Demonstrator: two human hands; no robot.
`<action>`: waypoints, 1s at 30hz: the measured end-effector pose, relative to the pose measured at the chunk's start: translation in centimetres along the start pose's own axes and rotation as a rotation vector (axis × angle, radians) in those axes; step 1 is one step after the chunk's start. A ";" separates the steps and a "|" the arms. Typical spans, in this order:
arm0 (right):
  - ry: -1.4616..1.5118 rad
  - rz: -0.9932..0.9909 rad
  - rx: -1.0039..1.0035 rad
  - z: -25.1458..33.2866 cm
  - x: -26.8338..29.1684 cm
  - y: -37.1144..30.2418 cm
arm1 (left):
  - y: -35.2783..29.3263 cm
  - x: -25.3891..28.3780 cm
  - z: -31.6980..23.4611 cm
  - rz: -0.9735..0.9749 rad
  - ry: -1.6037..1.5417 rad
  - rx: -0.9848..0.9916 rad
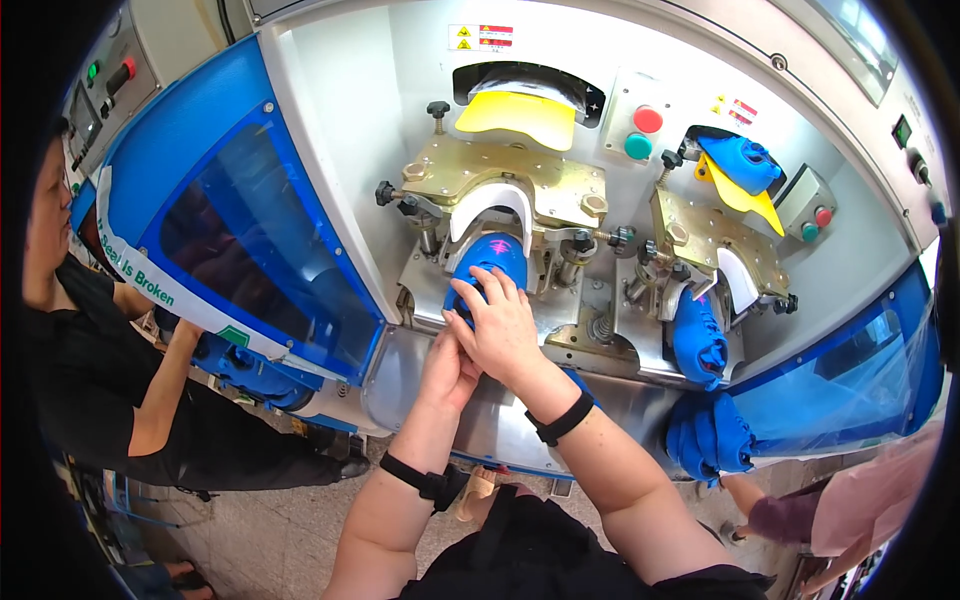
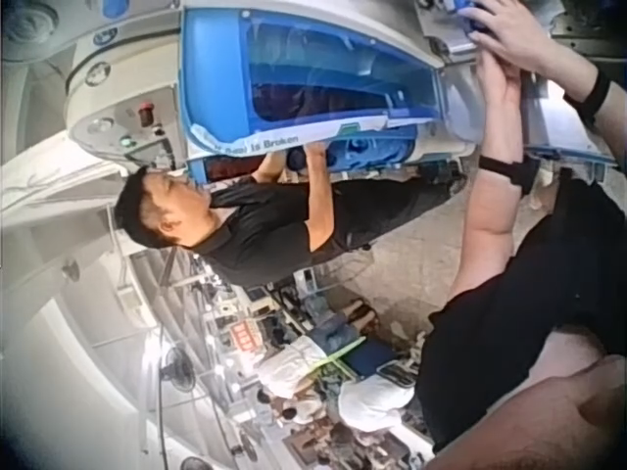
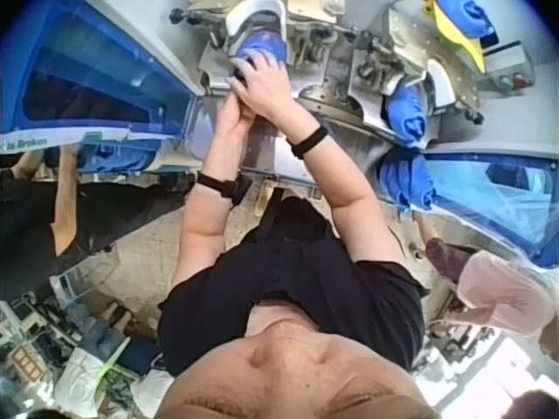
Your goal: Operates an industrial shoe lasting machine to shape and set blue athletic shoe uppers.
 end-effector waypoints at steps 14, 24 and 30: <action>0.021 -0.013 -0.003 -0.2 -0.1 0.1 | 0.2 -0.1 -0.2 -0.027 0.034 0.009; 0.027 0.005 0.009 0.1 -0.1 0.0 | 0.4 0.9 0.5 -0.042 0.000 0.008; 0.004 0.034 0.014 -0.1 -0.4 0.0 | 0.6 0.8 0.6 -0.066 -0.017 0.018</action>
Point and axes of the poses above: each hand's wrist, its own y-axis towards the middle knuckle, its own x-axis out of the back of the hand, z = x × y, the point moved 7 cm from there along y, towards the middle knuckle, and after that the axes turned 1 degree about x, right-handed, at the moved point
